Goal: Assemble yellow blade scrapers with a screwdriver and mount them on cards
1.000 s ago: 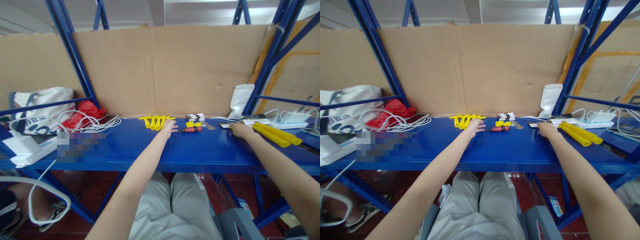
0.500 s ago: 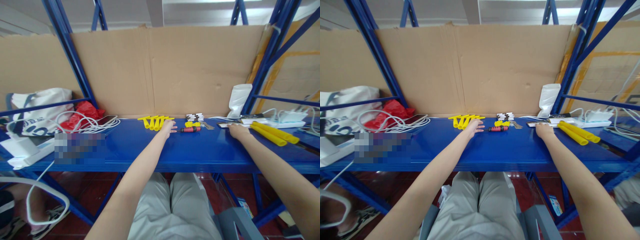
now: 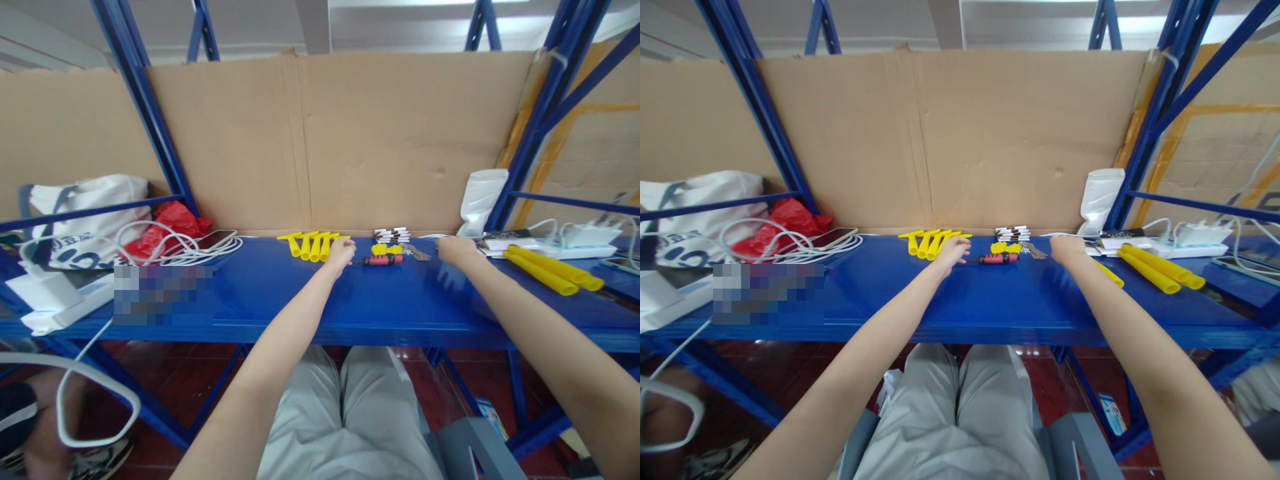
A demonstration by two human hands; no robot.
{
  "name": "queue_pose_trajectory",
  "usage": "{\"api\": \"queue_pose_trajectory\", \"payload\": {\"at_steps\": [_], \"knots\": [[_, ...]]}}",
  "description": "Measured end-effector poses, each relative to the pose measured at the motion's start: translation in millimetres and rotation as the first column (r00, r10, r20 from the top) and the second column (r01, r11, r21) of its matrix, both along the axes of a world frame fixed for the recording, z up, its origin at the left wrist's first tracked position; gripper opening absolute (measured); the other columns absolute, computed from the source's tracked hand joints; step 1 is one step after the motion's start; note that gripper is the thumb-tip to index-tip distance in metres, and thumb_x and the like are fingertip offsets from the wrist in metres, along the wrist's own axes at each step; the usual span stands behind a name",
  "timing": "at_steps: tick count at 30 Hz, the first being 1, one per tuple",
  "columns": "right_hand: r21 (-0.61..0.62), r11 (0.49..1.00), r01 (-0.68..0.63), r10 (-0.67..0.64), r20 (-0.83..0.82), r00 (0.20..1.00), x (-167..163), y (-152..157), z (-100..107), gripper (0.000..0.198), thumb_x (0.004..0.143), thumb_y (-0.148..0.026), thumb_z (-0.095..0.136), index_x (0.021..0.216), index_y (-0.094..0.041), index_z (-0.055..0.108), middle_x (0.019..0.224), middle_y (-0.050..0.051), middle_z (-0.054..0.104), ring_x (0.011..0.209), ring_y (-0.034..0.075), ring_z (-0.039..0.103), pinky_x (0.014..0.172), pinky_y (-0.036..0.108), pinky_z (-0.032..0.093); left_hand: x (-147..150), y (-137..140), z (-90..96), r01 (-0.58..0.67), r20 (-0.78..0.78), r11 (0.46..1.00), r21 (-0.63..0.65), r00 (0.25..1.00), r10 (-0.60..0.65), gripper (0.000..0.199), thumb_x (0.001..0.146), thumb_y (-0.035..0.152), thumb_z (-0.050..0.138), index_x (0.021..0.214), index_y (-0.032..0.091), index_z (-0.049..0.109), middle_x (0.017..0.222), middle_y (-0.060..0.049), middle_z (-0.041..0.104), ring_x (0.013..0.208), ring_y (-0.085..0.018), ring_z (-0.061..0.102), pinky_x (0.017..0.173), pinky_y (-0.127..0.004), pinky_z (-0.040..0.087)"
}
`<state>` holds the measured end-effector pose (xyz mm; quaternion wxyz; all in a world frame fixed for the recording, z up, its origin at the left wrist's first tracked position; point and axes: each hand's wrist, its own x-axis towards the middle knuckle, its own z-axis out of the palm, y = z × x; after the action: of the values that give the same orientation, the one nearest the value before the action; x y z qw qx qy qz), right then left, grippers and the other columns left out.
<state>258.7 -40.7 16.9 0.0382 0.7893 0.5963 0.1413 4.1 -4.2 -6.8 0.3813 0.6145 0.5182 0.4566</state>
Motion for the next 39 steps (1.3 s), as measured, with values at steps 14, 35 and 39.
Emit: {"api": "queue_pose_trajectory", "payload": {"at_steps": [14,35,39], "knots": [[0.231,0.959,-0.166,0.216,-0.208,0.954,-49.1,26.3,-8.4,0.033,0.086,-0.022,0.041,0.099,-0.015,0.07,0.104,0.016,0.069,0.098,0.024,0.064,0.079,0.029,0.046,-13.9,7.5,-9.0,-0.156,-0.593,0.921,0.356,0.724,0.352,0.035,0.078,0.014,0.051,0.111,0.015,0.063,0.123,-0.012,0.059,0.119,-0.026,0.05,0.099,-0.038,0.04],[0.279,0.938,-0.204,0.285,-0.29,0.914,-25.7,31.0,-17.9,0.03,0.083,-0.02,0.044,0.089,-0.015,0.073,0.098,0.012,0.071,0.092,0.023,0.065,0.072,0.025,0.044,-22.3,14.9,-17.4,-0.071,-0.697,0.957,0.283,0.67,0.255,0.027,0.082,0.022,0.052,0.105,0.024,0.068,0.115,-0.013,0.062,0.121,-0.032,0.045,0.102,-0.05,0.029],[0.282,0.94,-0.191,0.275,-0.297,0.914,-27.2,30.6,-17.6,0.029,0.084,-0.022,0.045,0.092,-0.014,0.073,0.1,0.012,0.071,0.094,0.022,0.065,0.073,0.024,0.044,-17.5,12.2,-13.5,-0.143,-0.591,0.94,0.311,0.746,0.308,0.03,0.084,0.015,0.048,0.107,0.026,0.065,0.117,-0.01,0.062,0.119,-0.028,0.049,0.105,-0.052,0.025]]}}
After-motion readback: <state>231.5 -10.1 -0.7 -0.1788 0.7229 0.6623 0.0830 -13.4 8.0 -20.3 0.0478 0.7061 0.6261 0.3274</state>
